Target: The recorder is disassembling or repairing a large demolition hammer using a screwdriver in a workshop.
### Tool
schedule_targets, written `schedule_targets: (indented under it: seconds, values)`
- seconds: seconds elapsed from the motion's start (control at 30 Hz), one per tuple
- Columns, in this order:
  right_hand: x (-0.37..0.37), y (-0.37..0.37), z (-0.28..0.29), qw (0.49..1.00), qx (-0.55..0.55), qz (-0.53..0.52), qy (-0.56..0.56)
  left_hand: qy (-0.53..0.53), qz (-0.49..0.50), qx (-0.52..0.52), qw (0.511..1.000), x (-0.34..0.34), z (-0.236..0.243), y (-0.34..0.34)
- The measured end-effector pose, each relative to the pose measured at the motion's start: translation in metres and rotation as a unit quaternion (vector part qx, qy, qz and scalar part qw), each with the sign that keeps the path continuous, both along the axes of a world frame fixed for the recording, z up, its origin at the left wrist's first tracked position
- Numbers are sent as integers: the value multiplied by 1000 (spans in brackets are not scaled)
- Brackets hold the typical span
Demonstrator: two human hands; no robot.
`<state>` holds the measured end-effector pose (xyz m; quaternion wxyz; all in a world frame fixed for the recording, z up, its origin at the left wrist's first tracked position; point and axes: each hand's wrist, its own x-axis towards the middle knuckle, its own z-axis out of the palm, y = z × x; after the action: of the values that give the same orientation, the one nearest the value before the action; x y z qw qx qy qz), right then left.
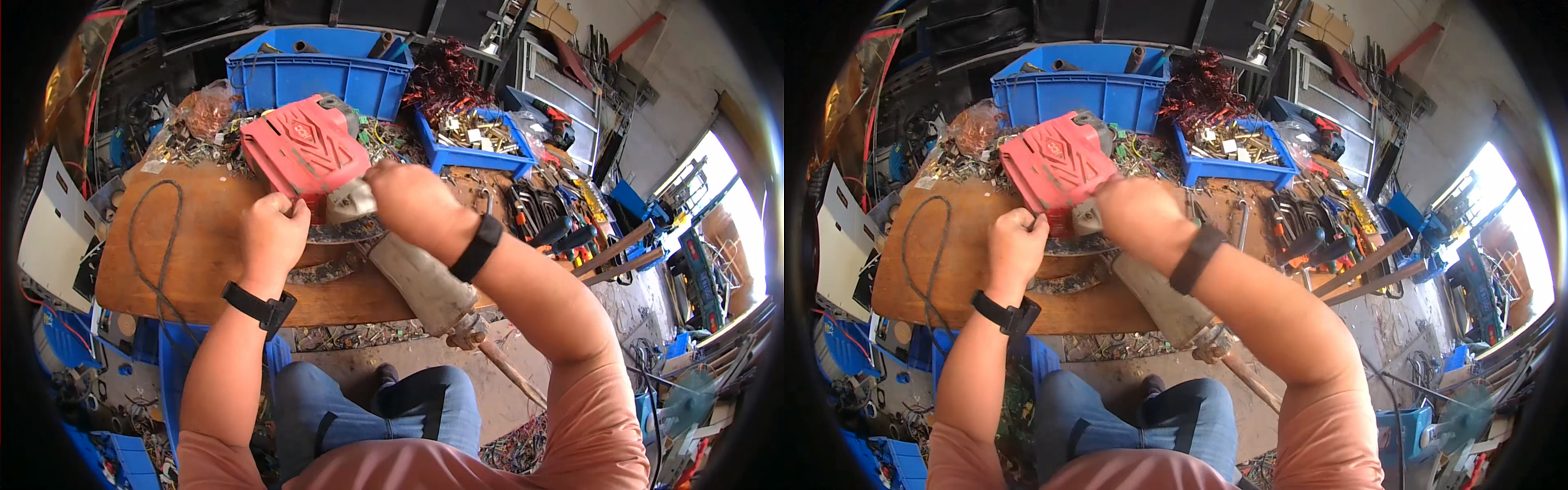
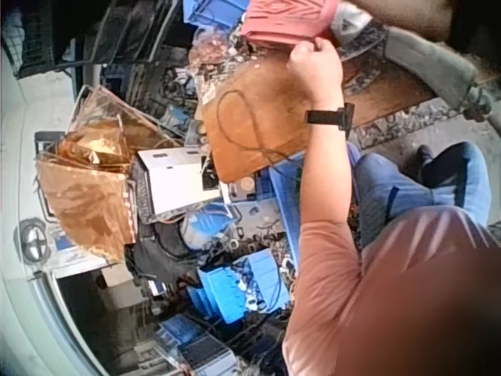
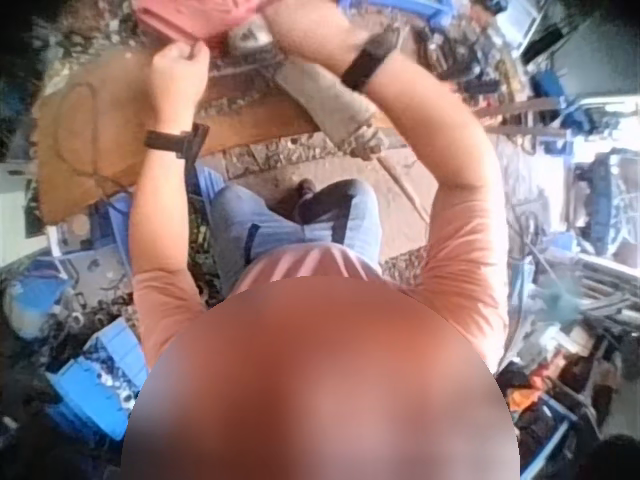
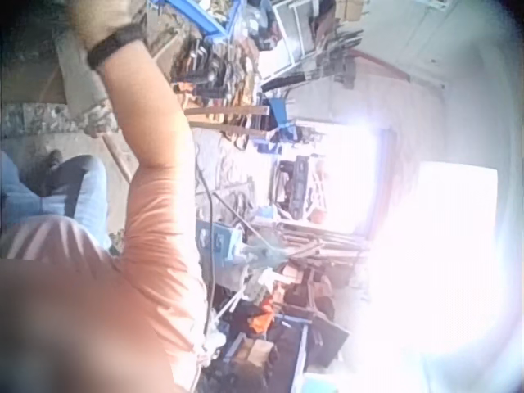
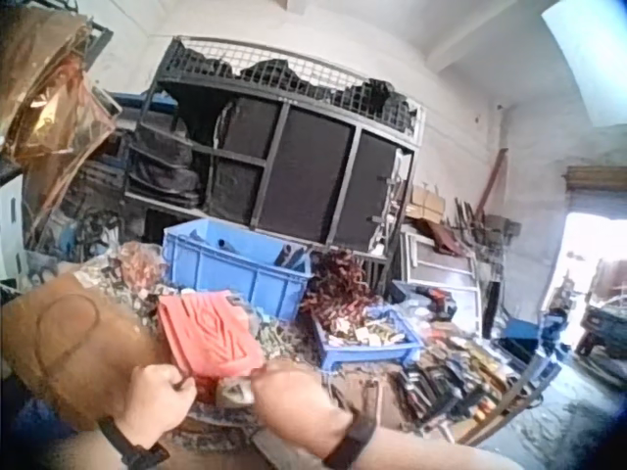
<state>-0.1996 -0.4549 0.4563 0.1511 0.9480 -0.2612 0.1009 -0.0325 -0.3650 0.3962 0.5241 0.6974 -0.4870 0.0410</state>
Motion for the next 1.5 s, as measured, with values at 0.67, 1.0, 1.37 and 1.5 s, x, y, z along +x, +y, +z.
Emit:
schedule_targets:
  seconds: [0.67,1.0,1.37,1.5]
  values:
    - [-42,-17,44,908,339,-73,-234,8,14,-13,1000,0,-1,2]
    - [-104,7,44,862,376,-124,-317,-4,7,-15,1000,-5,1,1]
    - [-152,89,84,887,342,-38,-308,-16,4,-12,1000,-2,3,2]
    - [-167,110,86,871,390,-30,-297,-18,9,-2,1000,0,-1,6]
